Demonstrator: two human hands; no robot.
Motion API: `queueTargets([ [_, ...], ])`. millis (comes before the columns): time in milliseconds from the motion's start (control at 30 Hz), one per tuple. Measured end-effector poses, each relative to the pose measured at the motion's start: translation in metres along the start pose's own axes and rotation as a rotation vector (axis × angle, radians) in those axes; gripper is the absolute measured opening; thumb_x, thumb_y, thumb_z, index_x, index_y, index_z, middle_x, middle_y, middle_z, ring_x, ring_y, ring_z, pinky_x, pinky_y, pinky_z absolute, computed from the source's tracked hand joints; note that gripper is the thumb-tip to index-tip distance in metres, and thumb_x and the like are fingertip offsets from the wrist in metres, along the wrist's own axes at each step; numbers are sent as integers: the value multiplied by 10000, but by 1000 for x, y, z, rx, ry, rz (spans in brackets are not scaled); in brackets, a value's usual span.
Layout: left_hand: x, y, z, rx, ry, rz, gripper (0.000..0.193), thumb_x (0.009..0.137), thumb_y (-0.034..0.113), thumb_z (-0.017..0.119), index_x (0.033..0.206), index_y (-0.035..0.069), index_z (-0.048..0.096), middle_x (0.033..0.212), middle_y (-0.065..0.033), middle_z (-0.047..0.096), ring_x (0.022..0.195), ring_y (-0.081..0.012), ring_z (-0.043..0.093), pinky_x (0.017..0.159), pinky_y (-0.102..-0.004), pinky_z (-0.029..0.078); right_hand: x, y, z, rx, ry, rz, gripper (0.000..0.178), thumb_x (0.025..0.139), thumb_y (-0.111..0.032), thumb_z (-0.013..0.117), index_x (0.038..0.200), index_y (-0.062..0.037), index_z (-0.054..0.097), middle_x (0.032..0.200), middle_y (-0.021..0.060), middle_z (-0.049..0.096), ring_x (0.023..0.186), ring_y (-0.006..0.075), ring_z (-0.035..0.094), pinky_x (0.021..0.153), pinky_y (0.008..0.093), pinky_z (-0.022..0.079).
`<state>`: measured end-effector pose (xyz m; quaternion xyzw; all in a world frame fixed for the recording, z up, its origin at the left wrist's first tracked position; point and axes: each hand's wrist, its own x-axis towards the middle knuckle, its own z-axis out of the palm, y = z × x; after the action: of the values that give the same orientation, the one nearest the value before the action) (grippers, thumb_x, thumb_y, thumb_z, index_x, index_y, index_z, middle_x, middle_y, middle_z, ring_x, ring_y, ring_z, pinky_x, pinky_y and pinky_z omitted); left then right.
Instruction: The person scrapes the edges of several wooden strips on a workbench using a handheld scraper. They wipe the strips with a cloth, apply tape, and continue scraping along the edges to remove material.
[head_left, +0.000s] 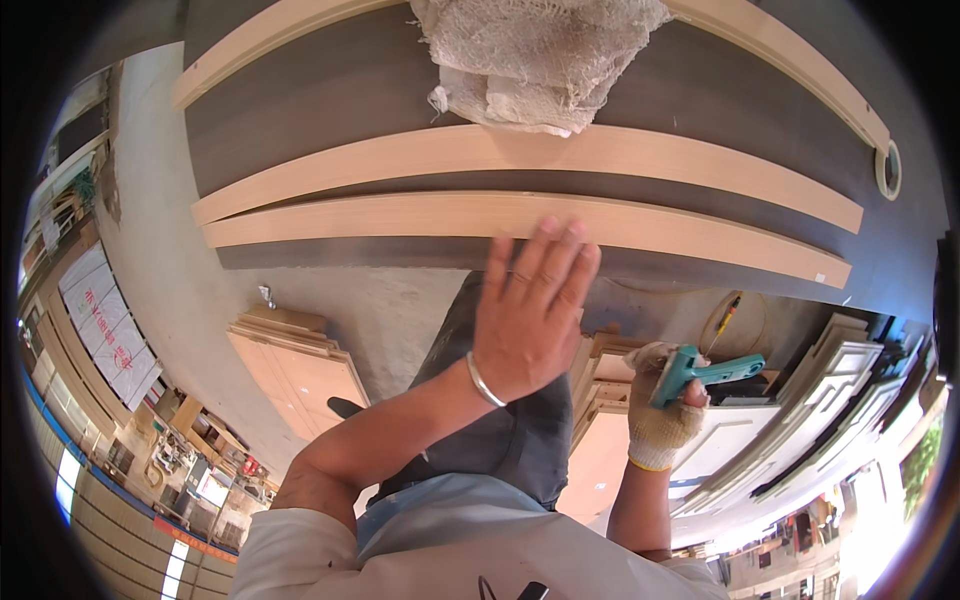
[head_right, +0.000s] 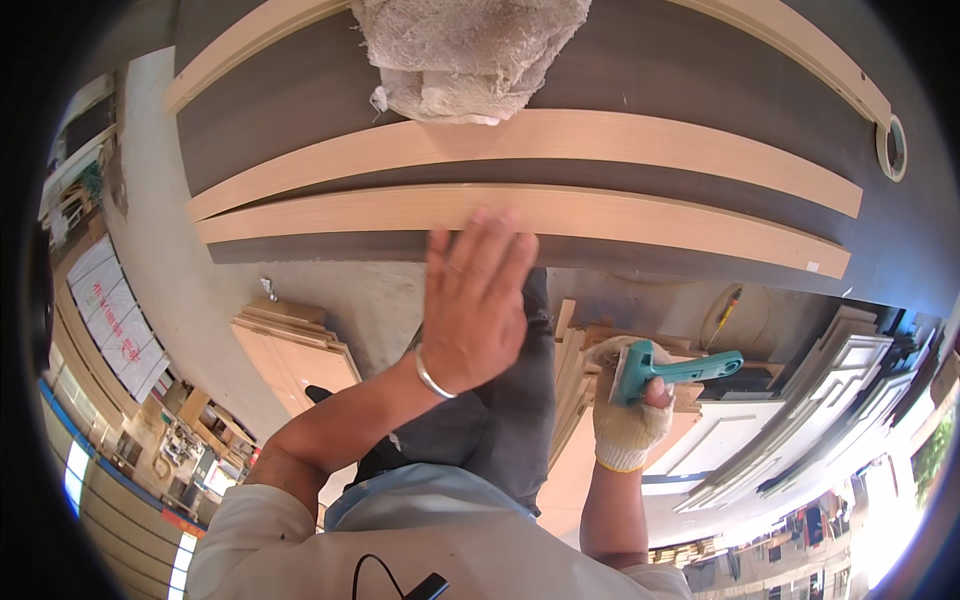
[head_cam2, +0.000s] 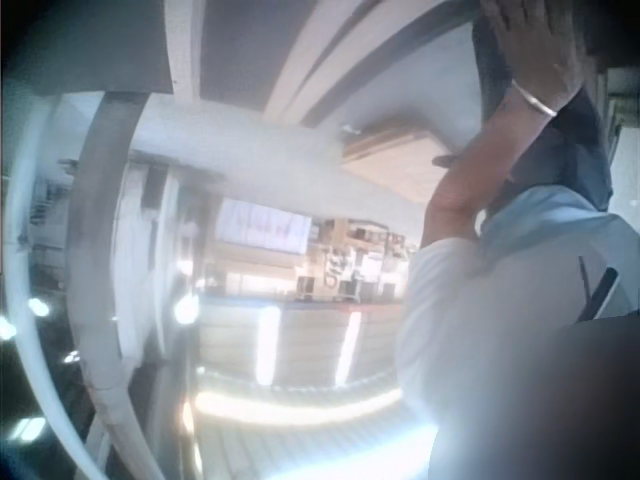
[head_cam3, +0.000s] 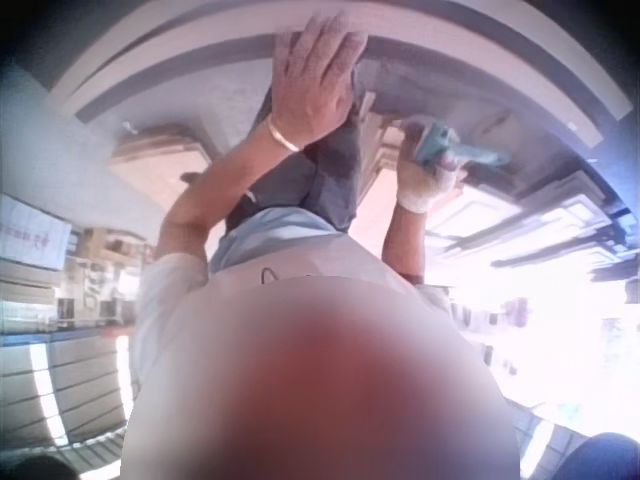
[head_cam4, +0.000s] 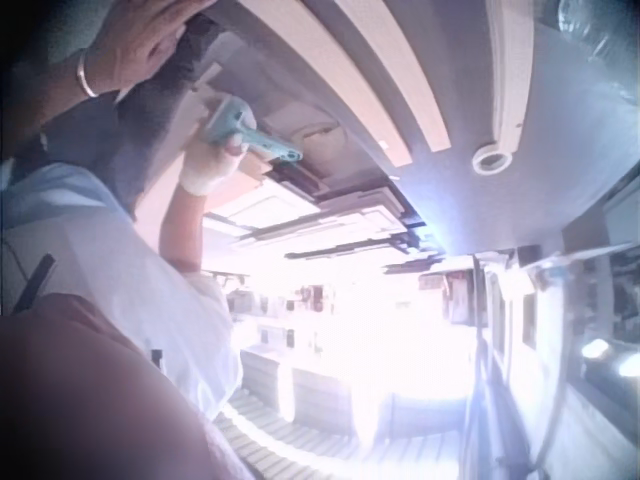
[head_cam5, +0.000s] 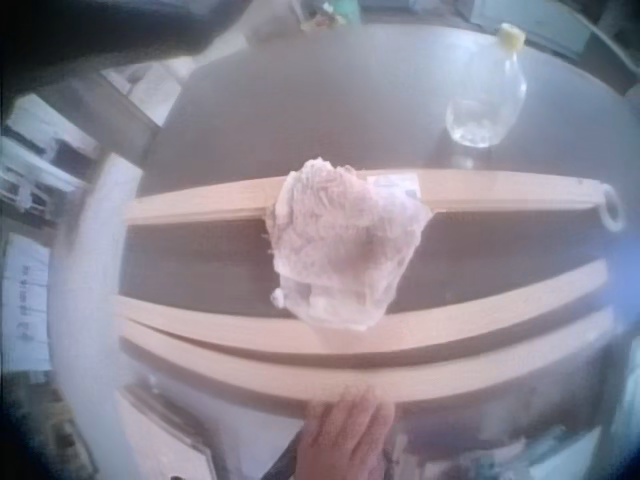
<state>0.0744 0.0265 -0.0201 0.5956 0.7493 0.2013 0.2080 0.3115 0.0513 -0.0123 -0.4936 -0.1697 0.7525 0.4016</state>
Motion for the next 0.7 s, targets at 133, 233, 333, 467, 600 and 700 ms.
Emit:
queueTargets([
  [133,12,-32,-6,189,69,63,669,872,56,648,1536,32,574,1618,-115,541,1539,-369,457,1308,-599,211,-3,-14,35,-473,-88,-246,695,925,-598,791,1294,-15,705,1202,165,654,1044,279,625,834,443,555],
  [233,14,-36,-5,174,113,89,662,872,78,657,1528,27,587,1588,-103,564,1504,-378,478,1277,-588,252,-10,-15,49,-996,-165,-429,652,972,-590,758,1190,24,744,1024,128,636,944,322,643,789,416,534],
  [333,17,-39,-5,193,122,61,631,884,100,666,1514,96,631,1565,-83,584,1459,-350,507,1256,-571,256,-19,-6,54,-928,-167,-359,590,983,-535,783,1217,5,751,869,120,678,824,317,647,757,422,523],
  [467,19,-47,-8,247,142,61,589,905,130,687,1493,160,667,1527,-63,599,1422,-321,522,1253,-565,254,-34,4,60,-828,-82,-322,635,949,-507,840,1293,10,707,982,146,706,854,283,655,782,405,535],
  [600,17,-49,-5,220,175,47,549,898,132,731,1445,167,694,1451,-41,624,1362,-291,549,1249,-557,275,-34,0,61,-642,-19,-190,689,915,-443,898,1369,13,650,1089,156,705,928,243,659,826,381,540],
  [700,13,-47,-4,222,185,25,545,887,127,749,1427,165,697,1434,-32,623,1345,-284,553,1247,-559,282,-21,-4,55,-618,-121,-163,671,905,-420,915,1338,24,659,1104,151,702,970,236,662,842,361,532],
])
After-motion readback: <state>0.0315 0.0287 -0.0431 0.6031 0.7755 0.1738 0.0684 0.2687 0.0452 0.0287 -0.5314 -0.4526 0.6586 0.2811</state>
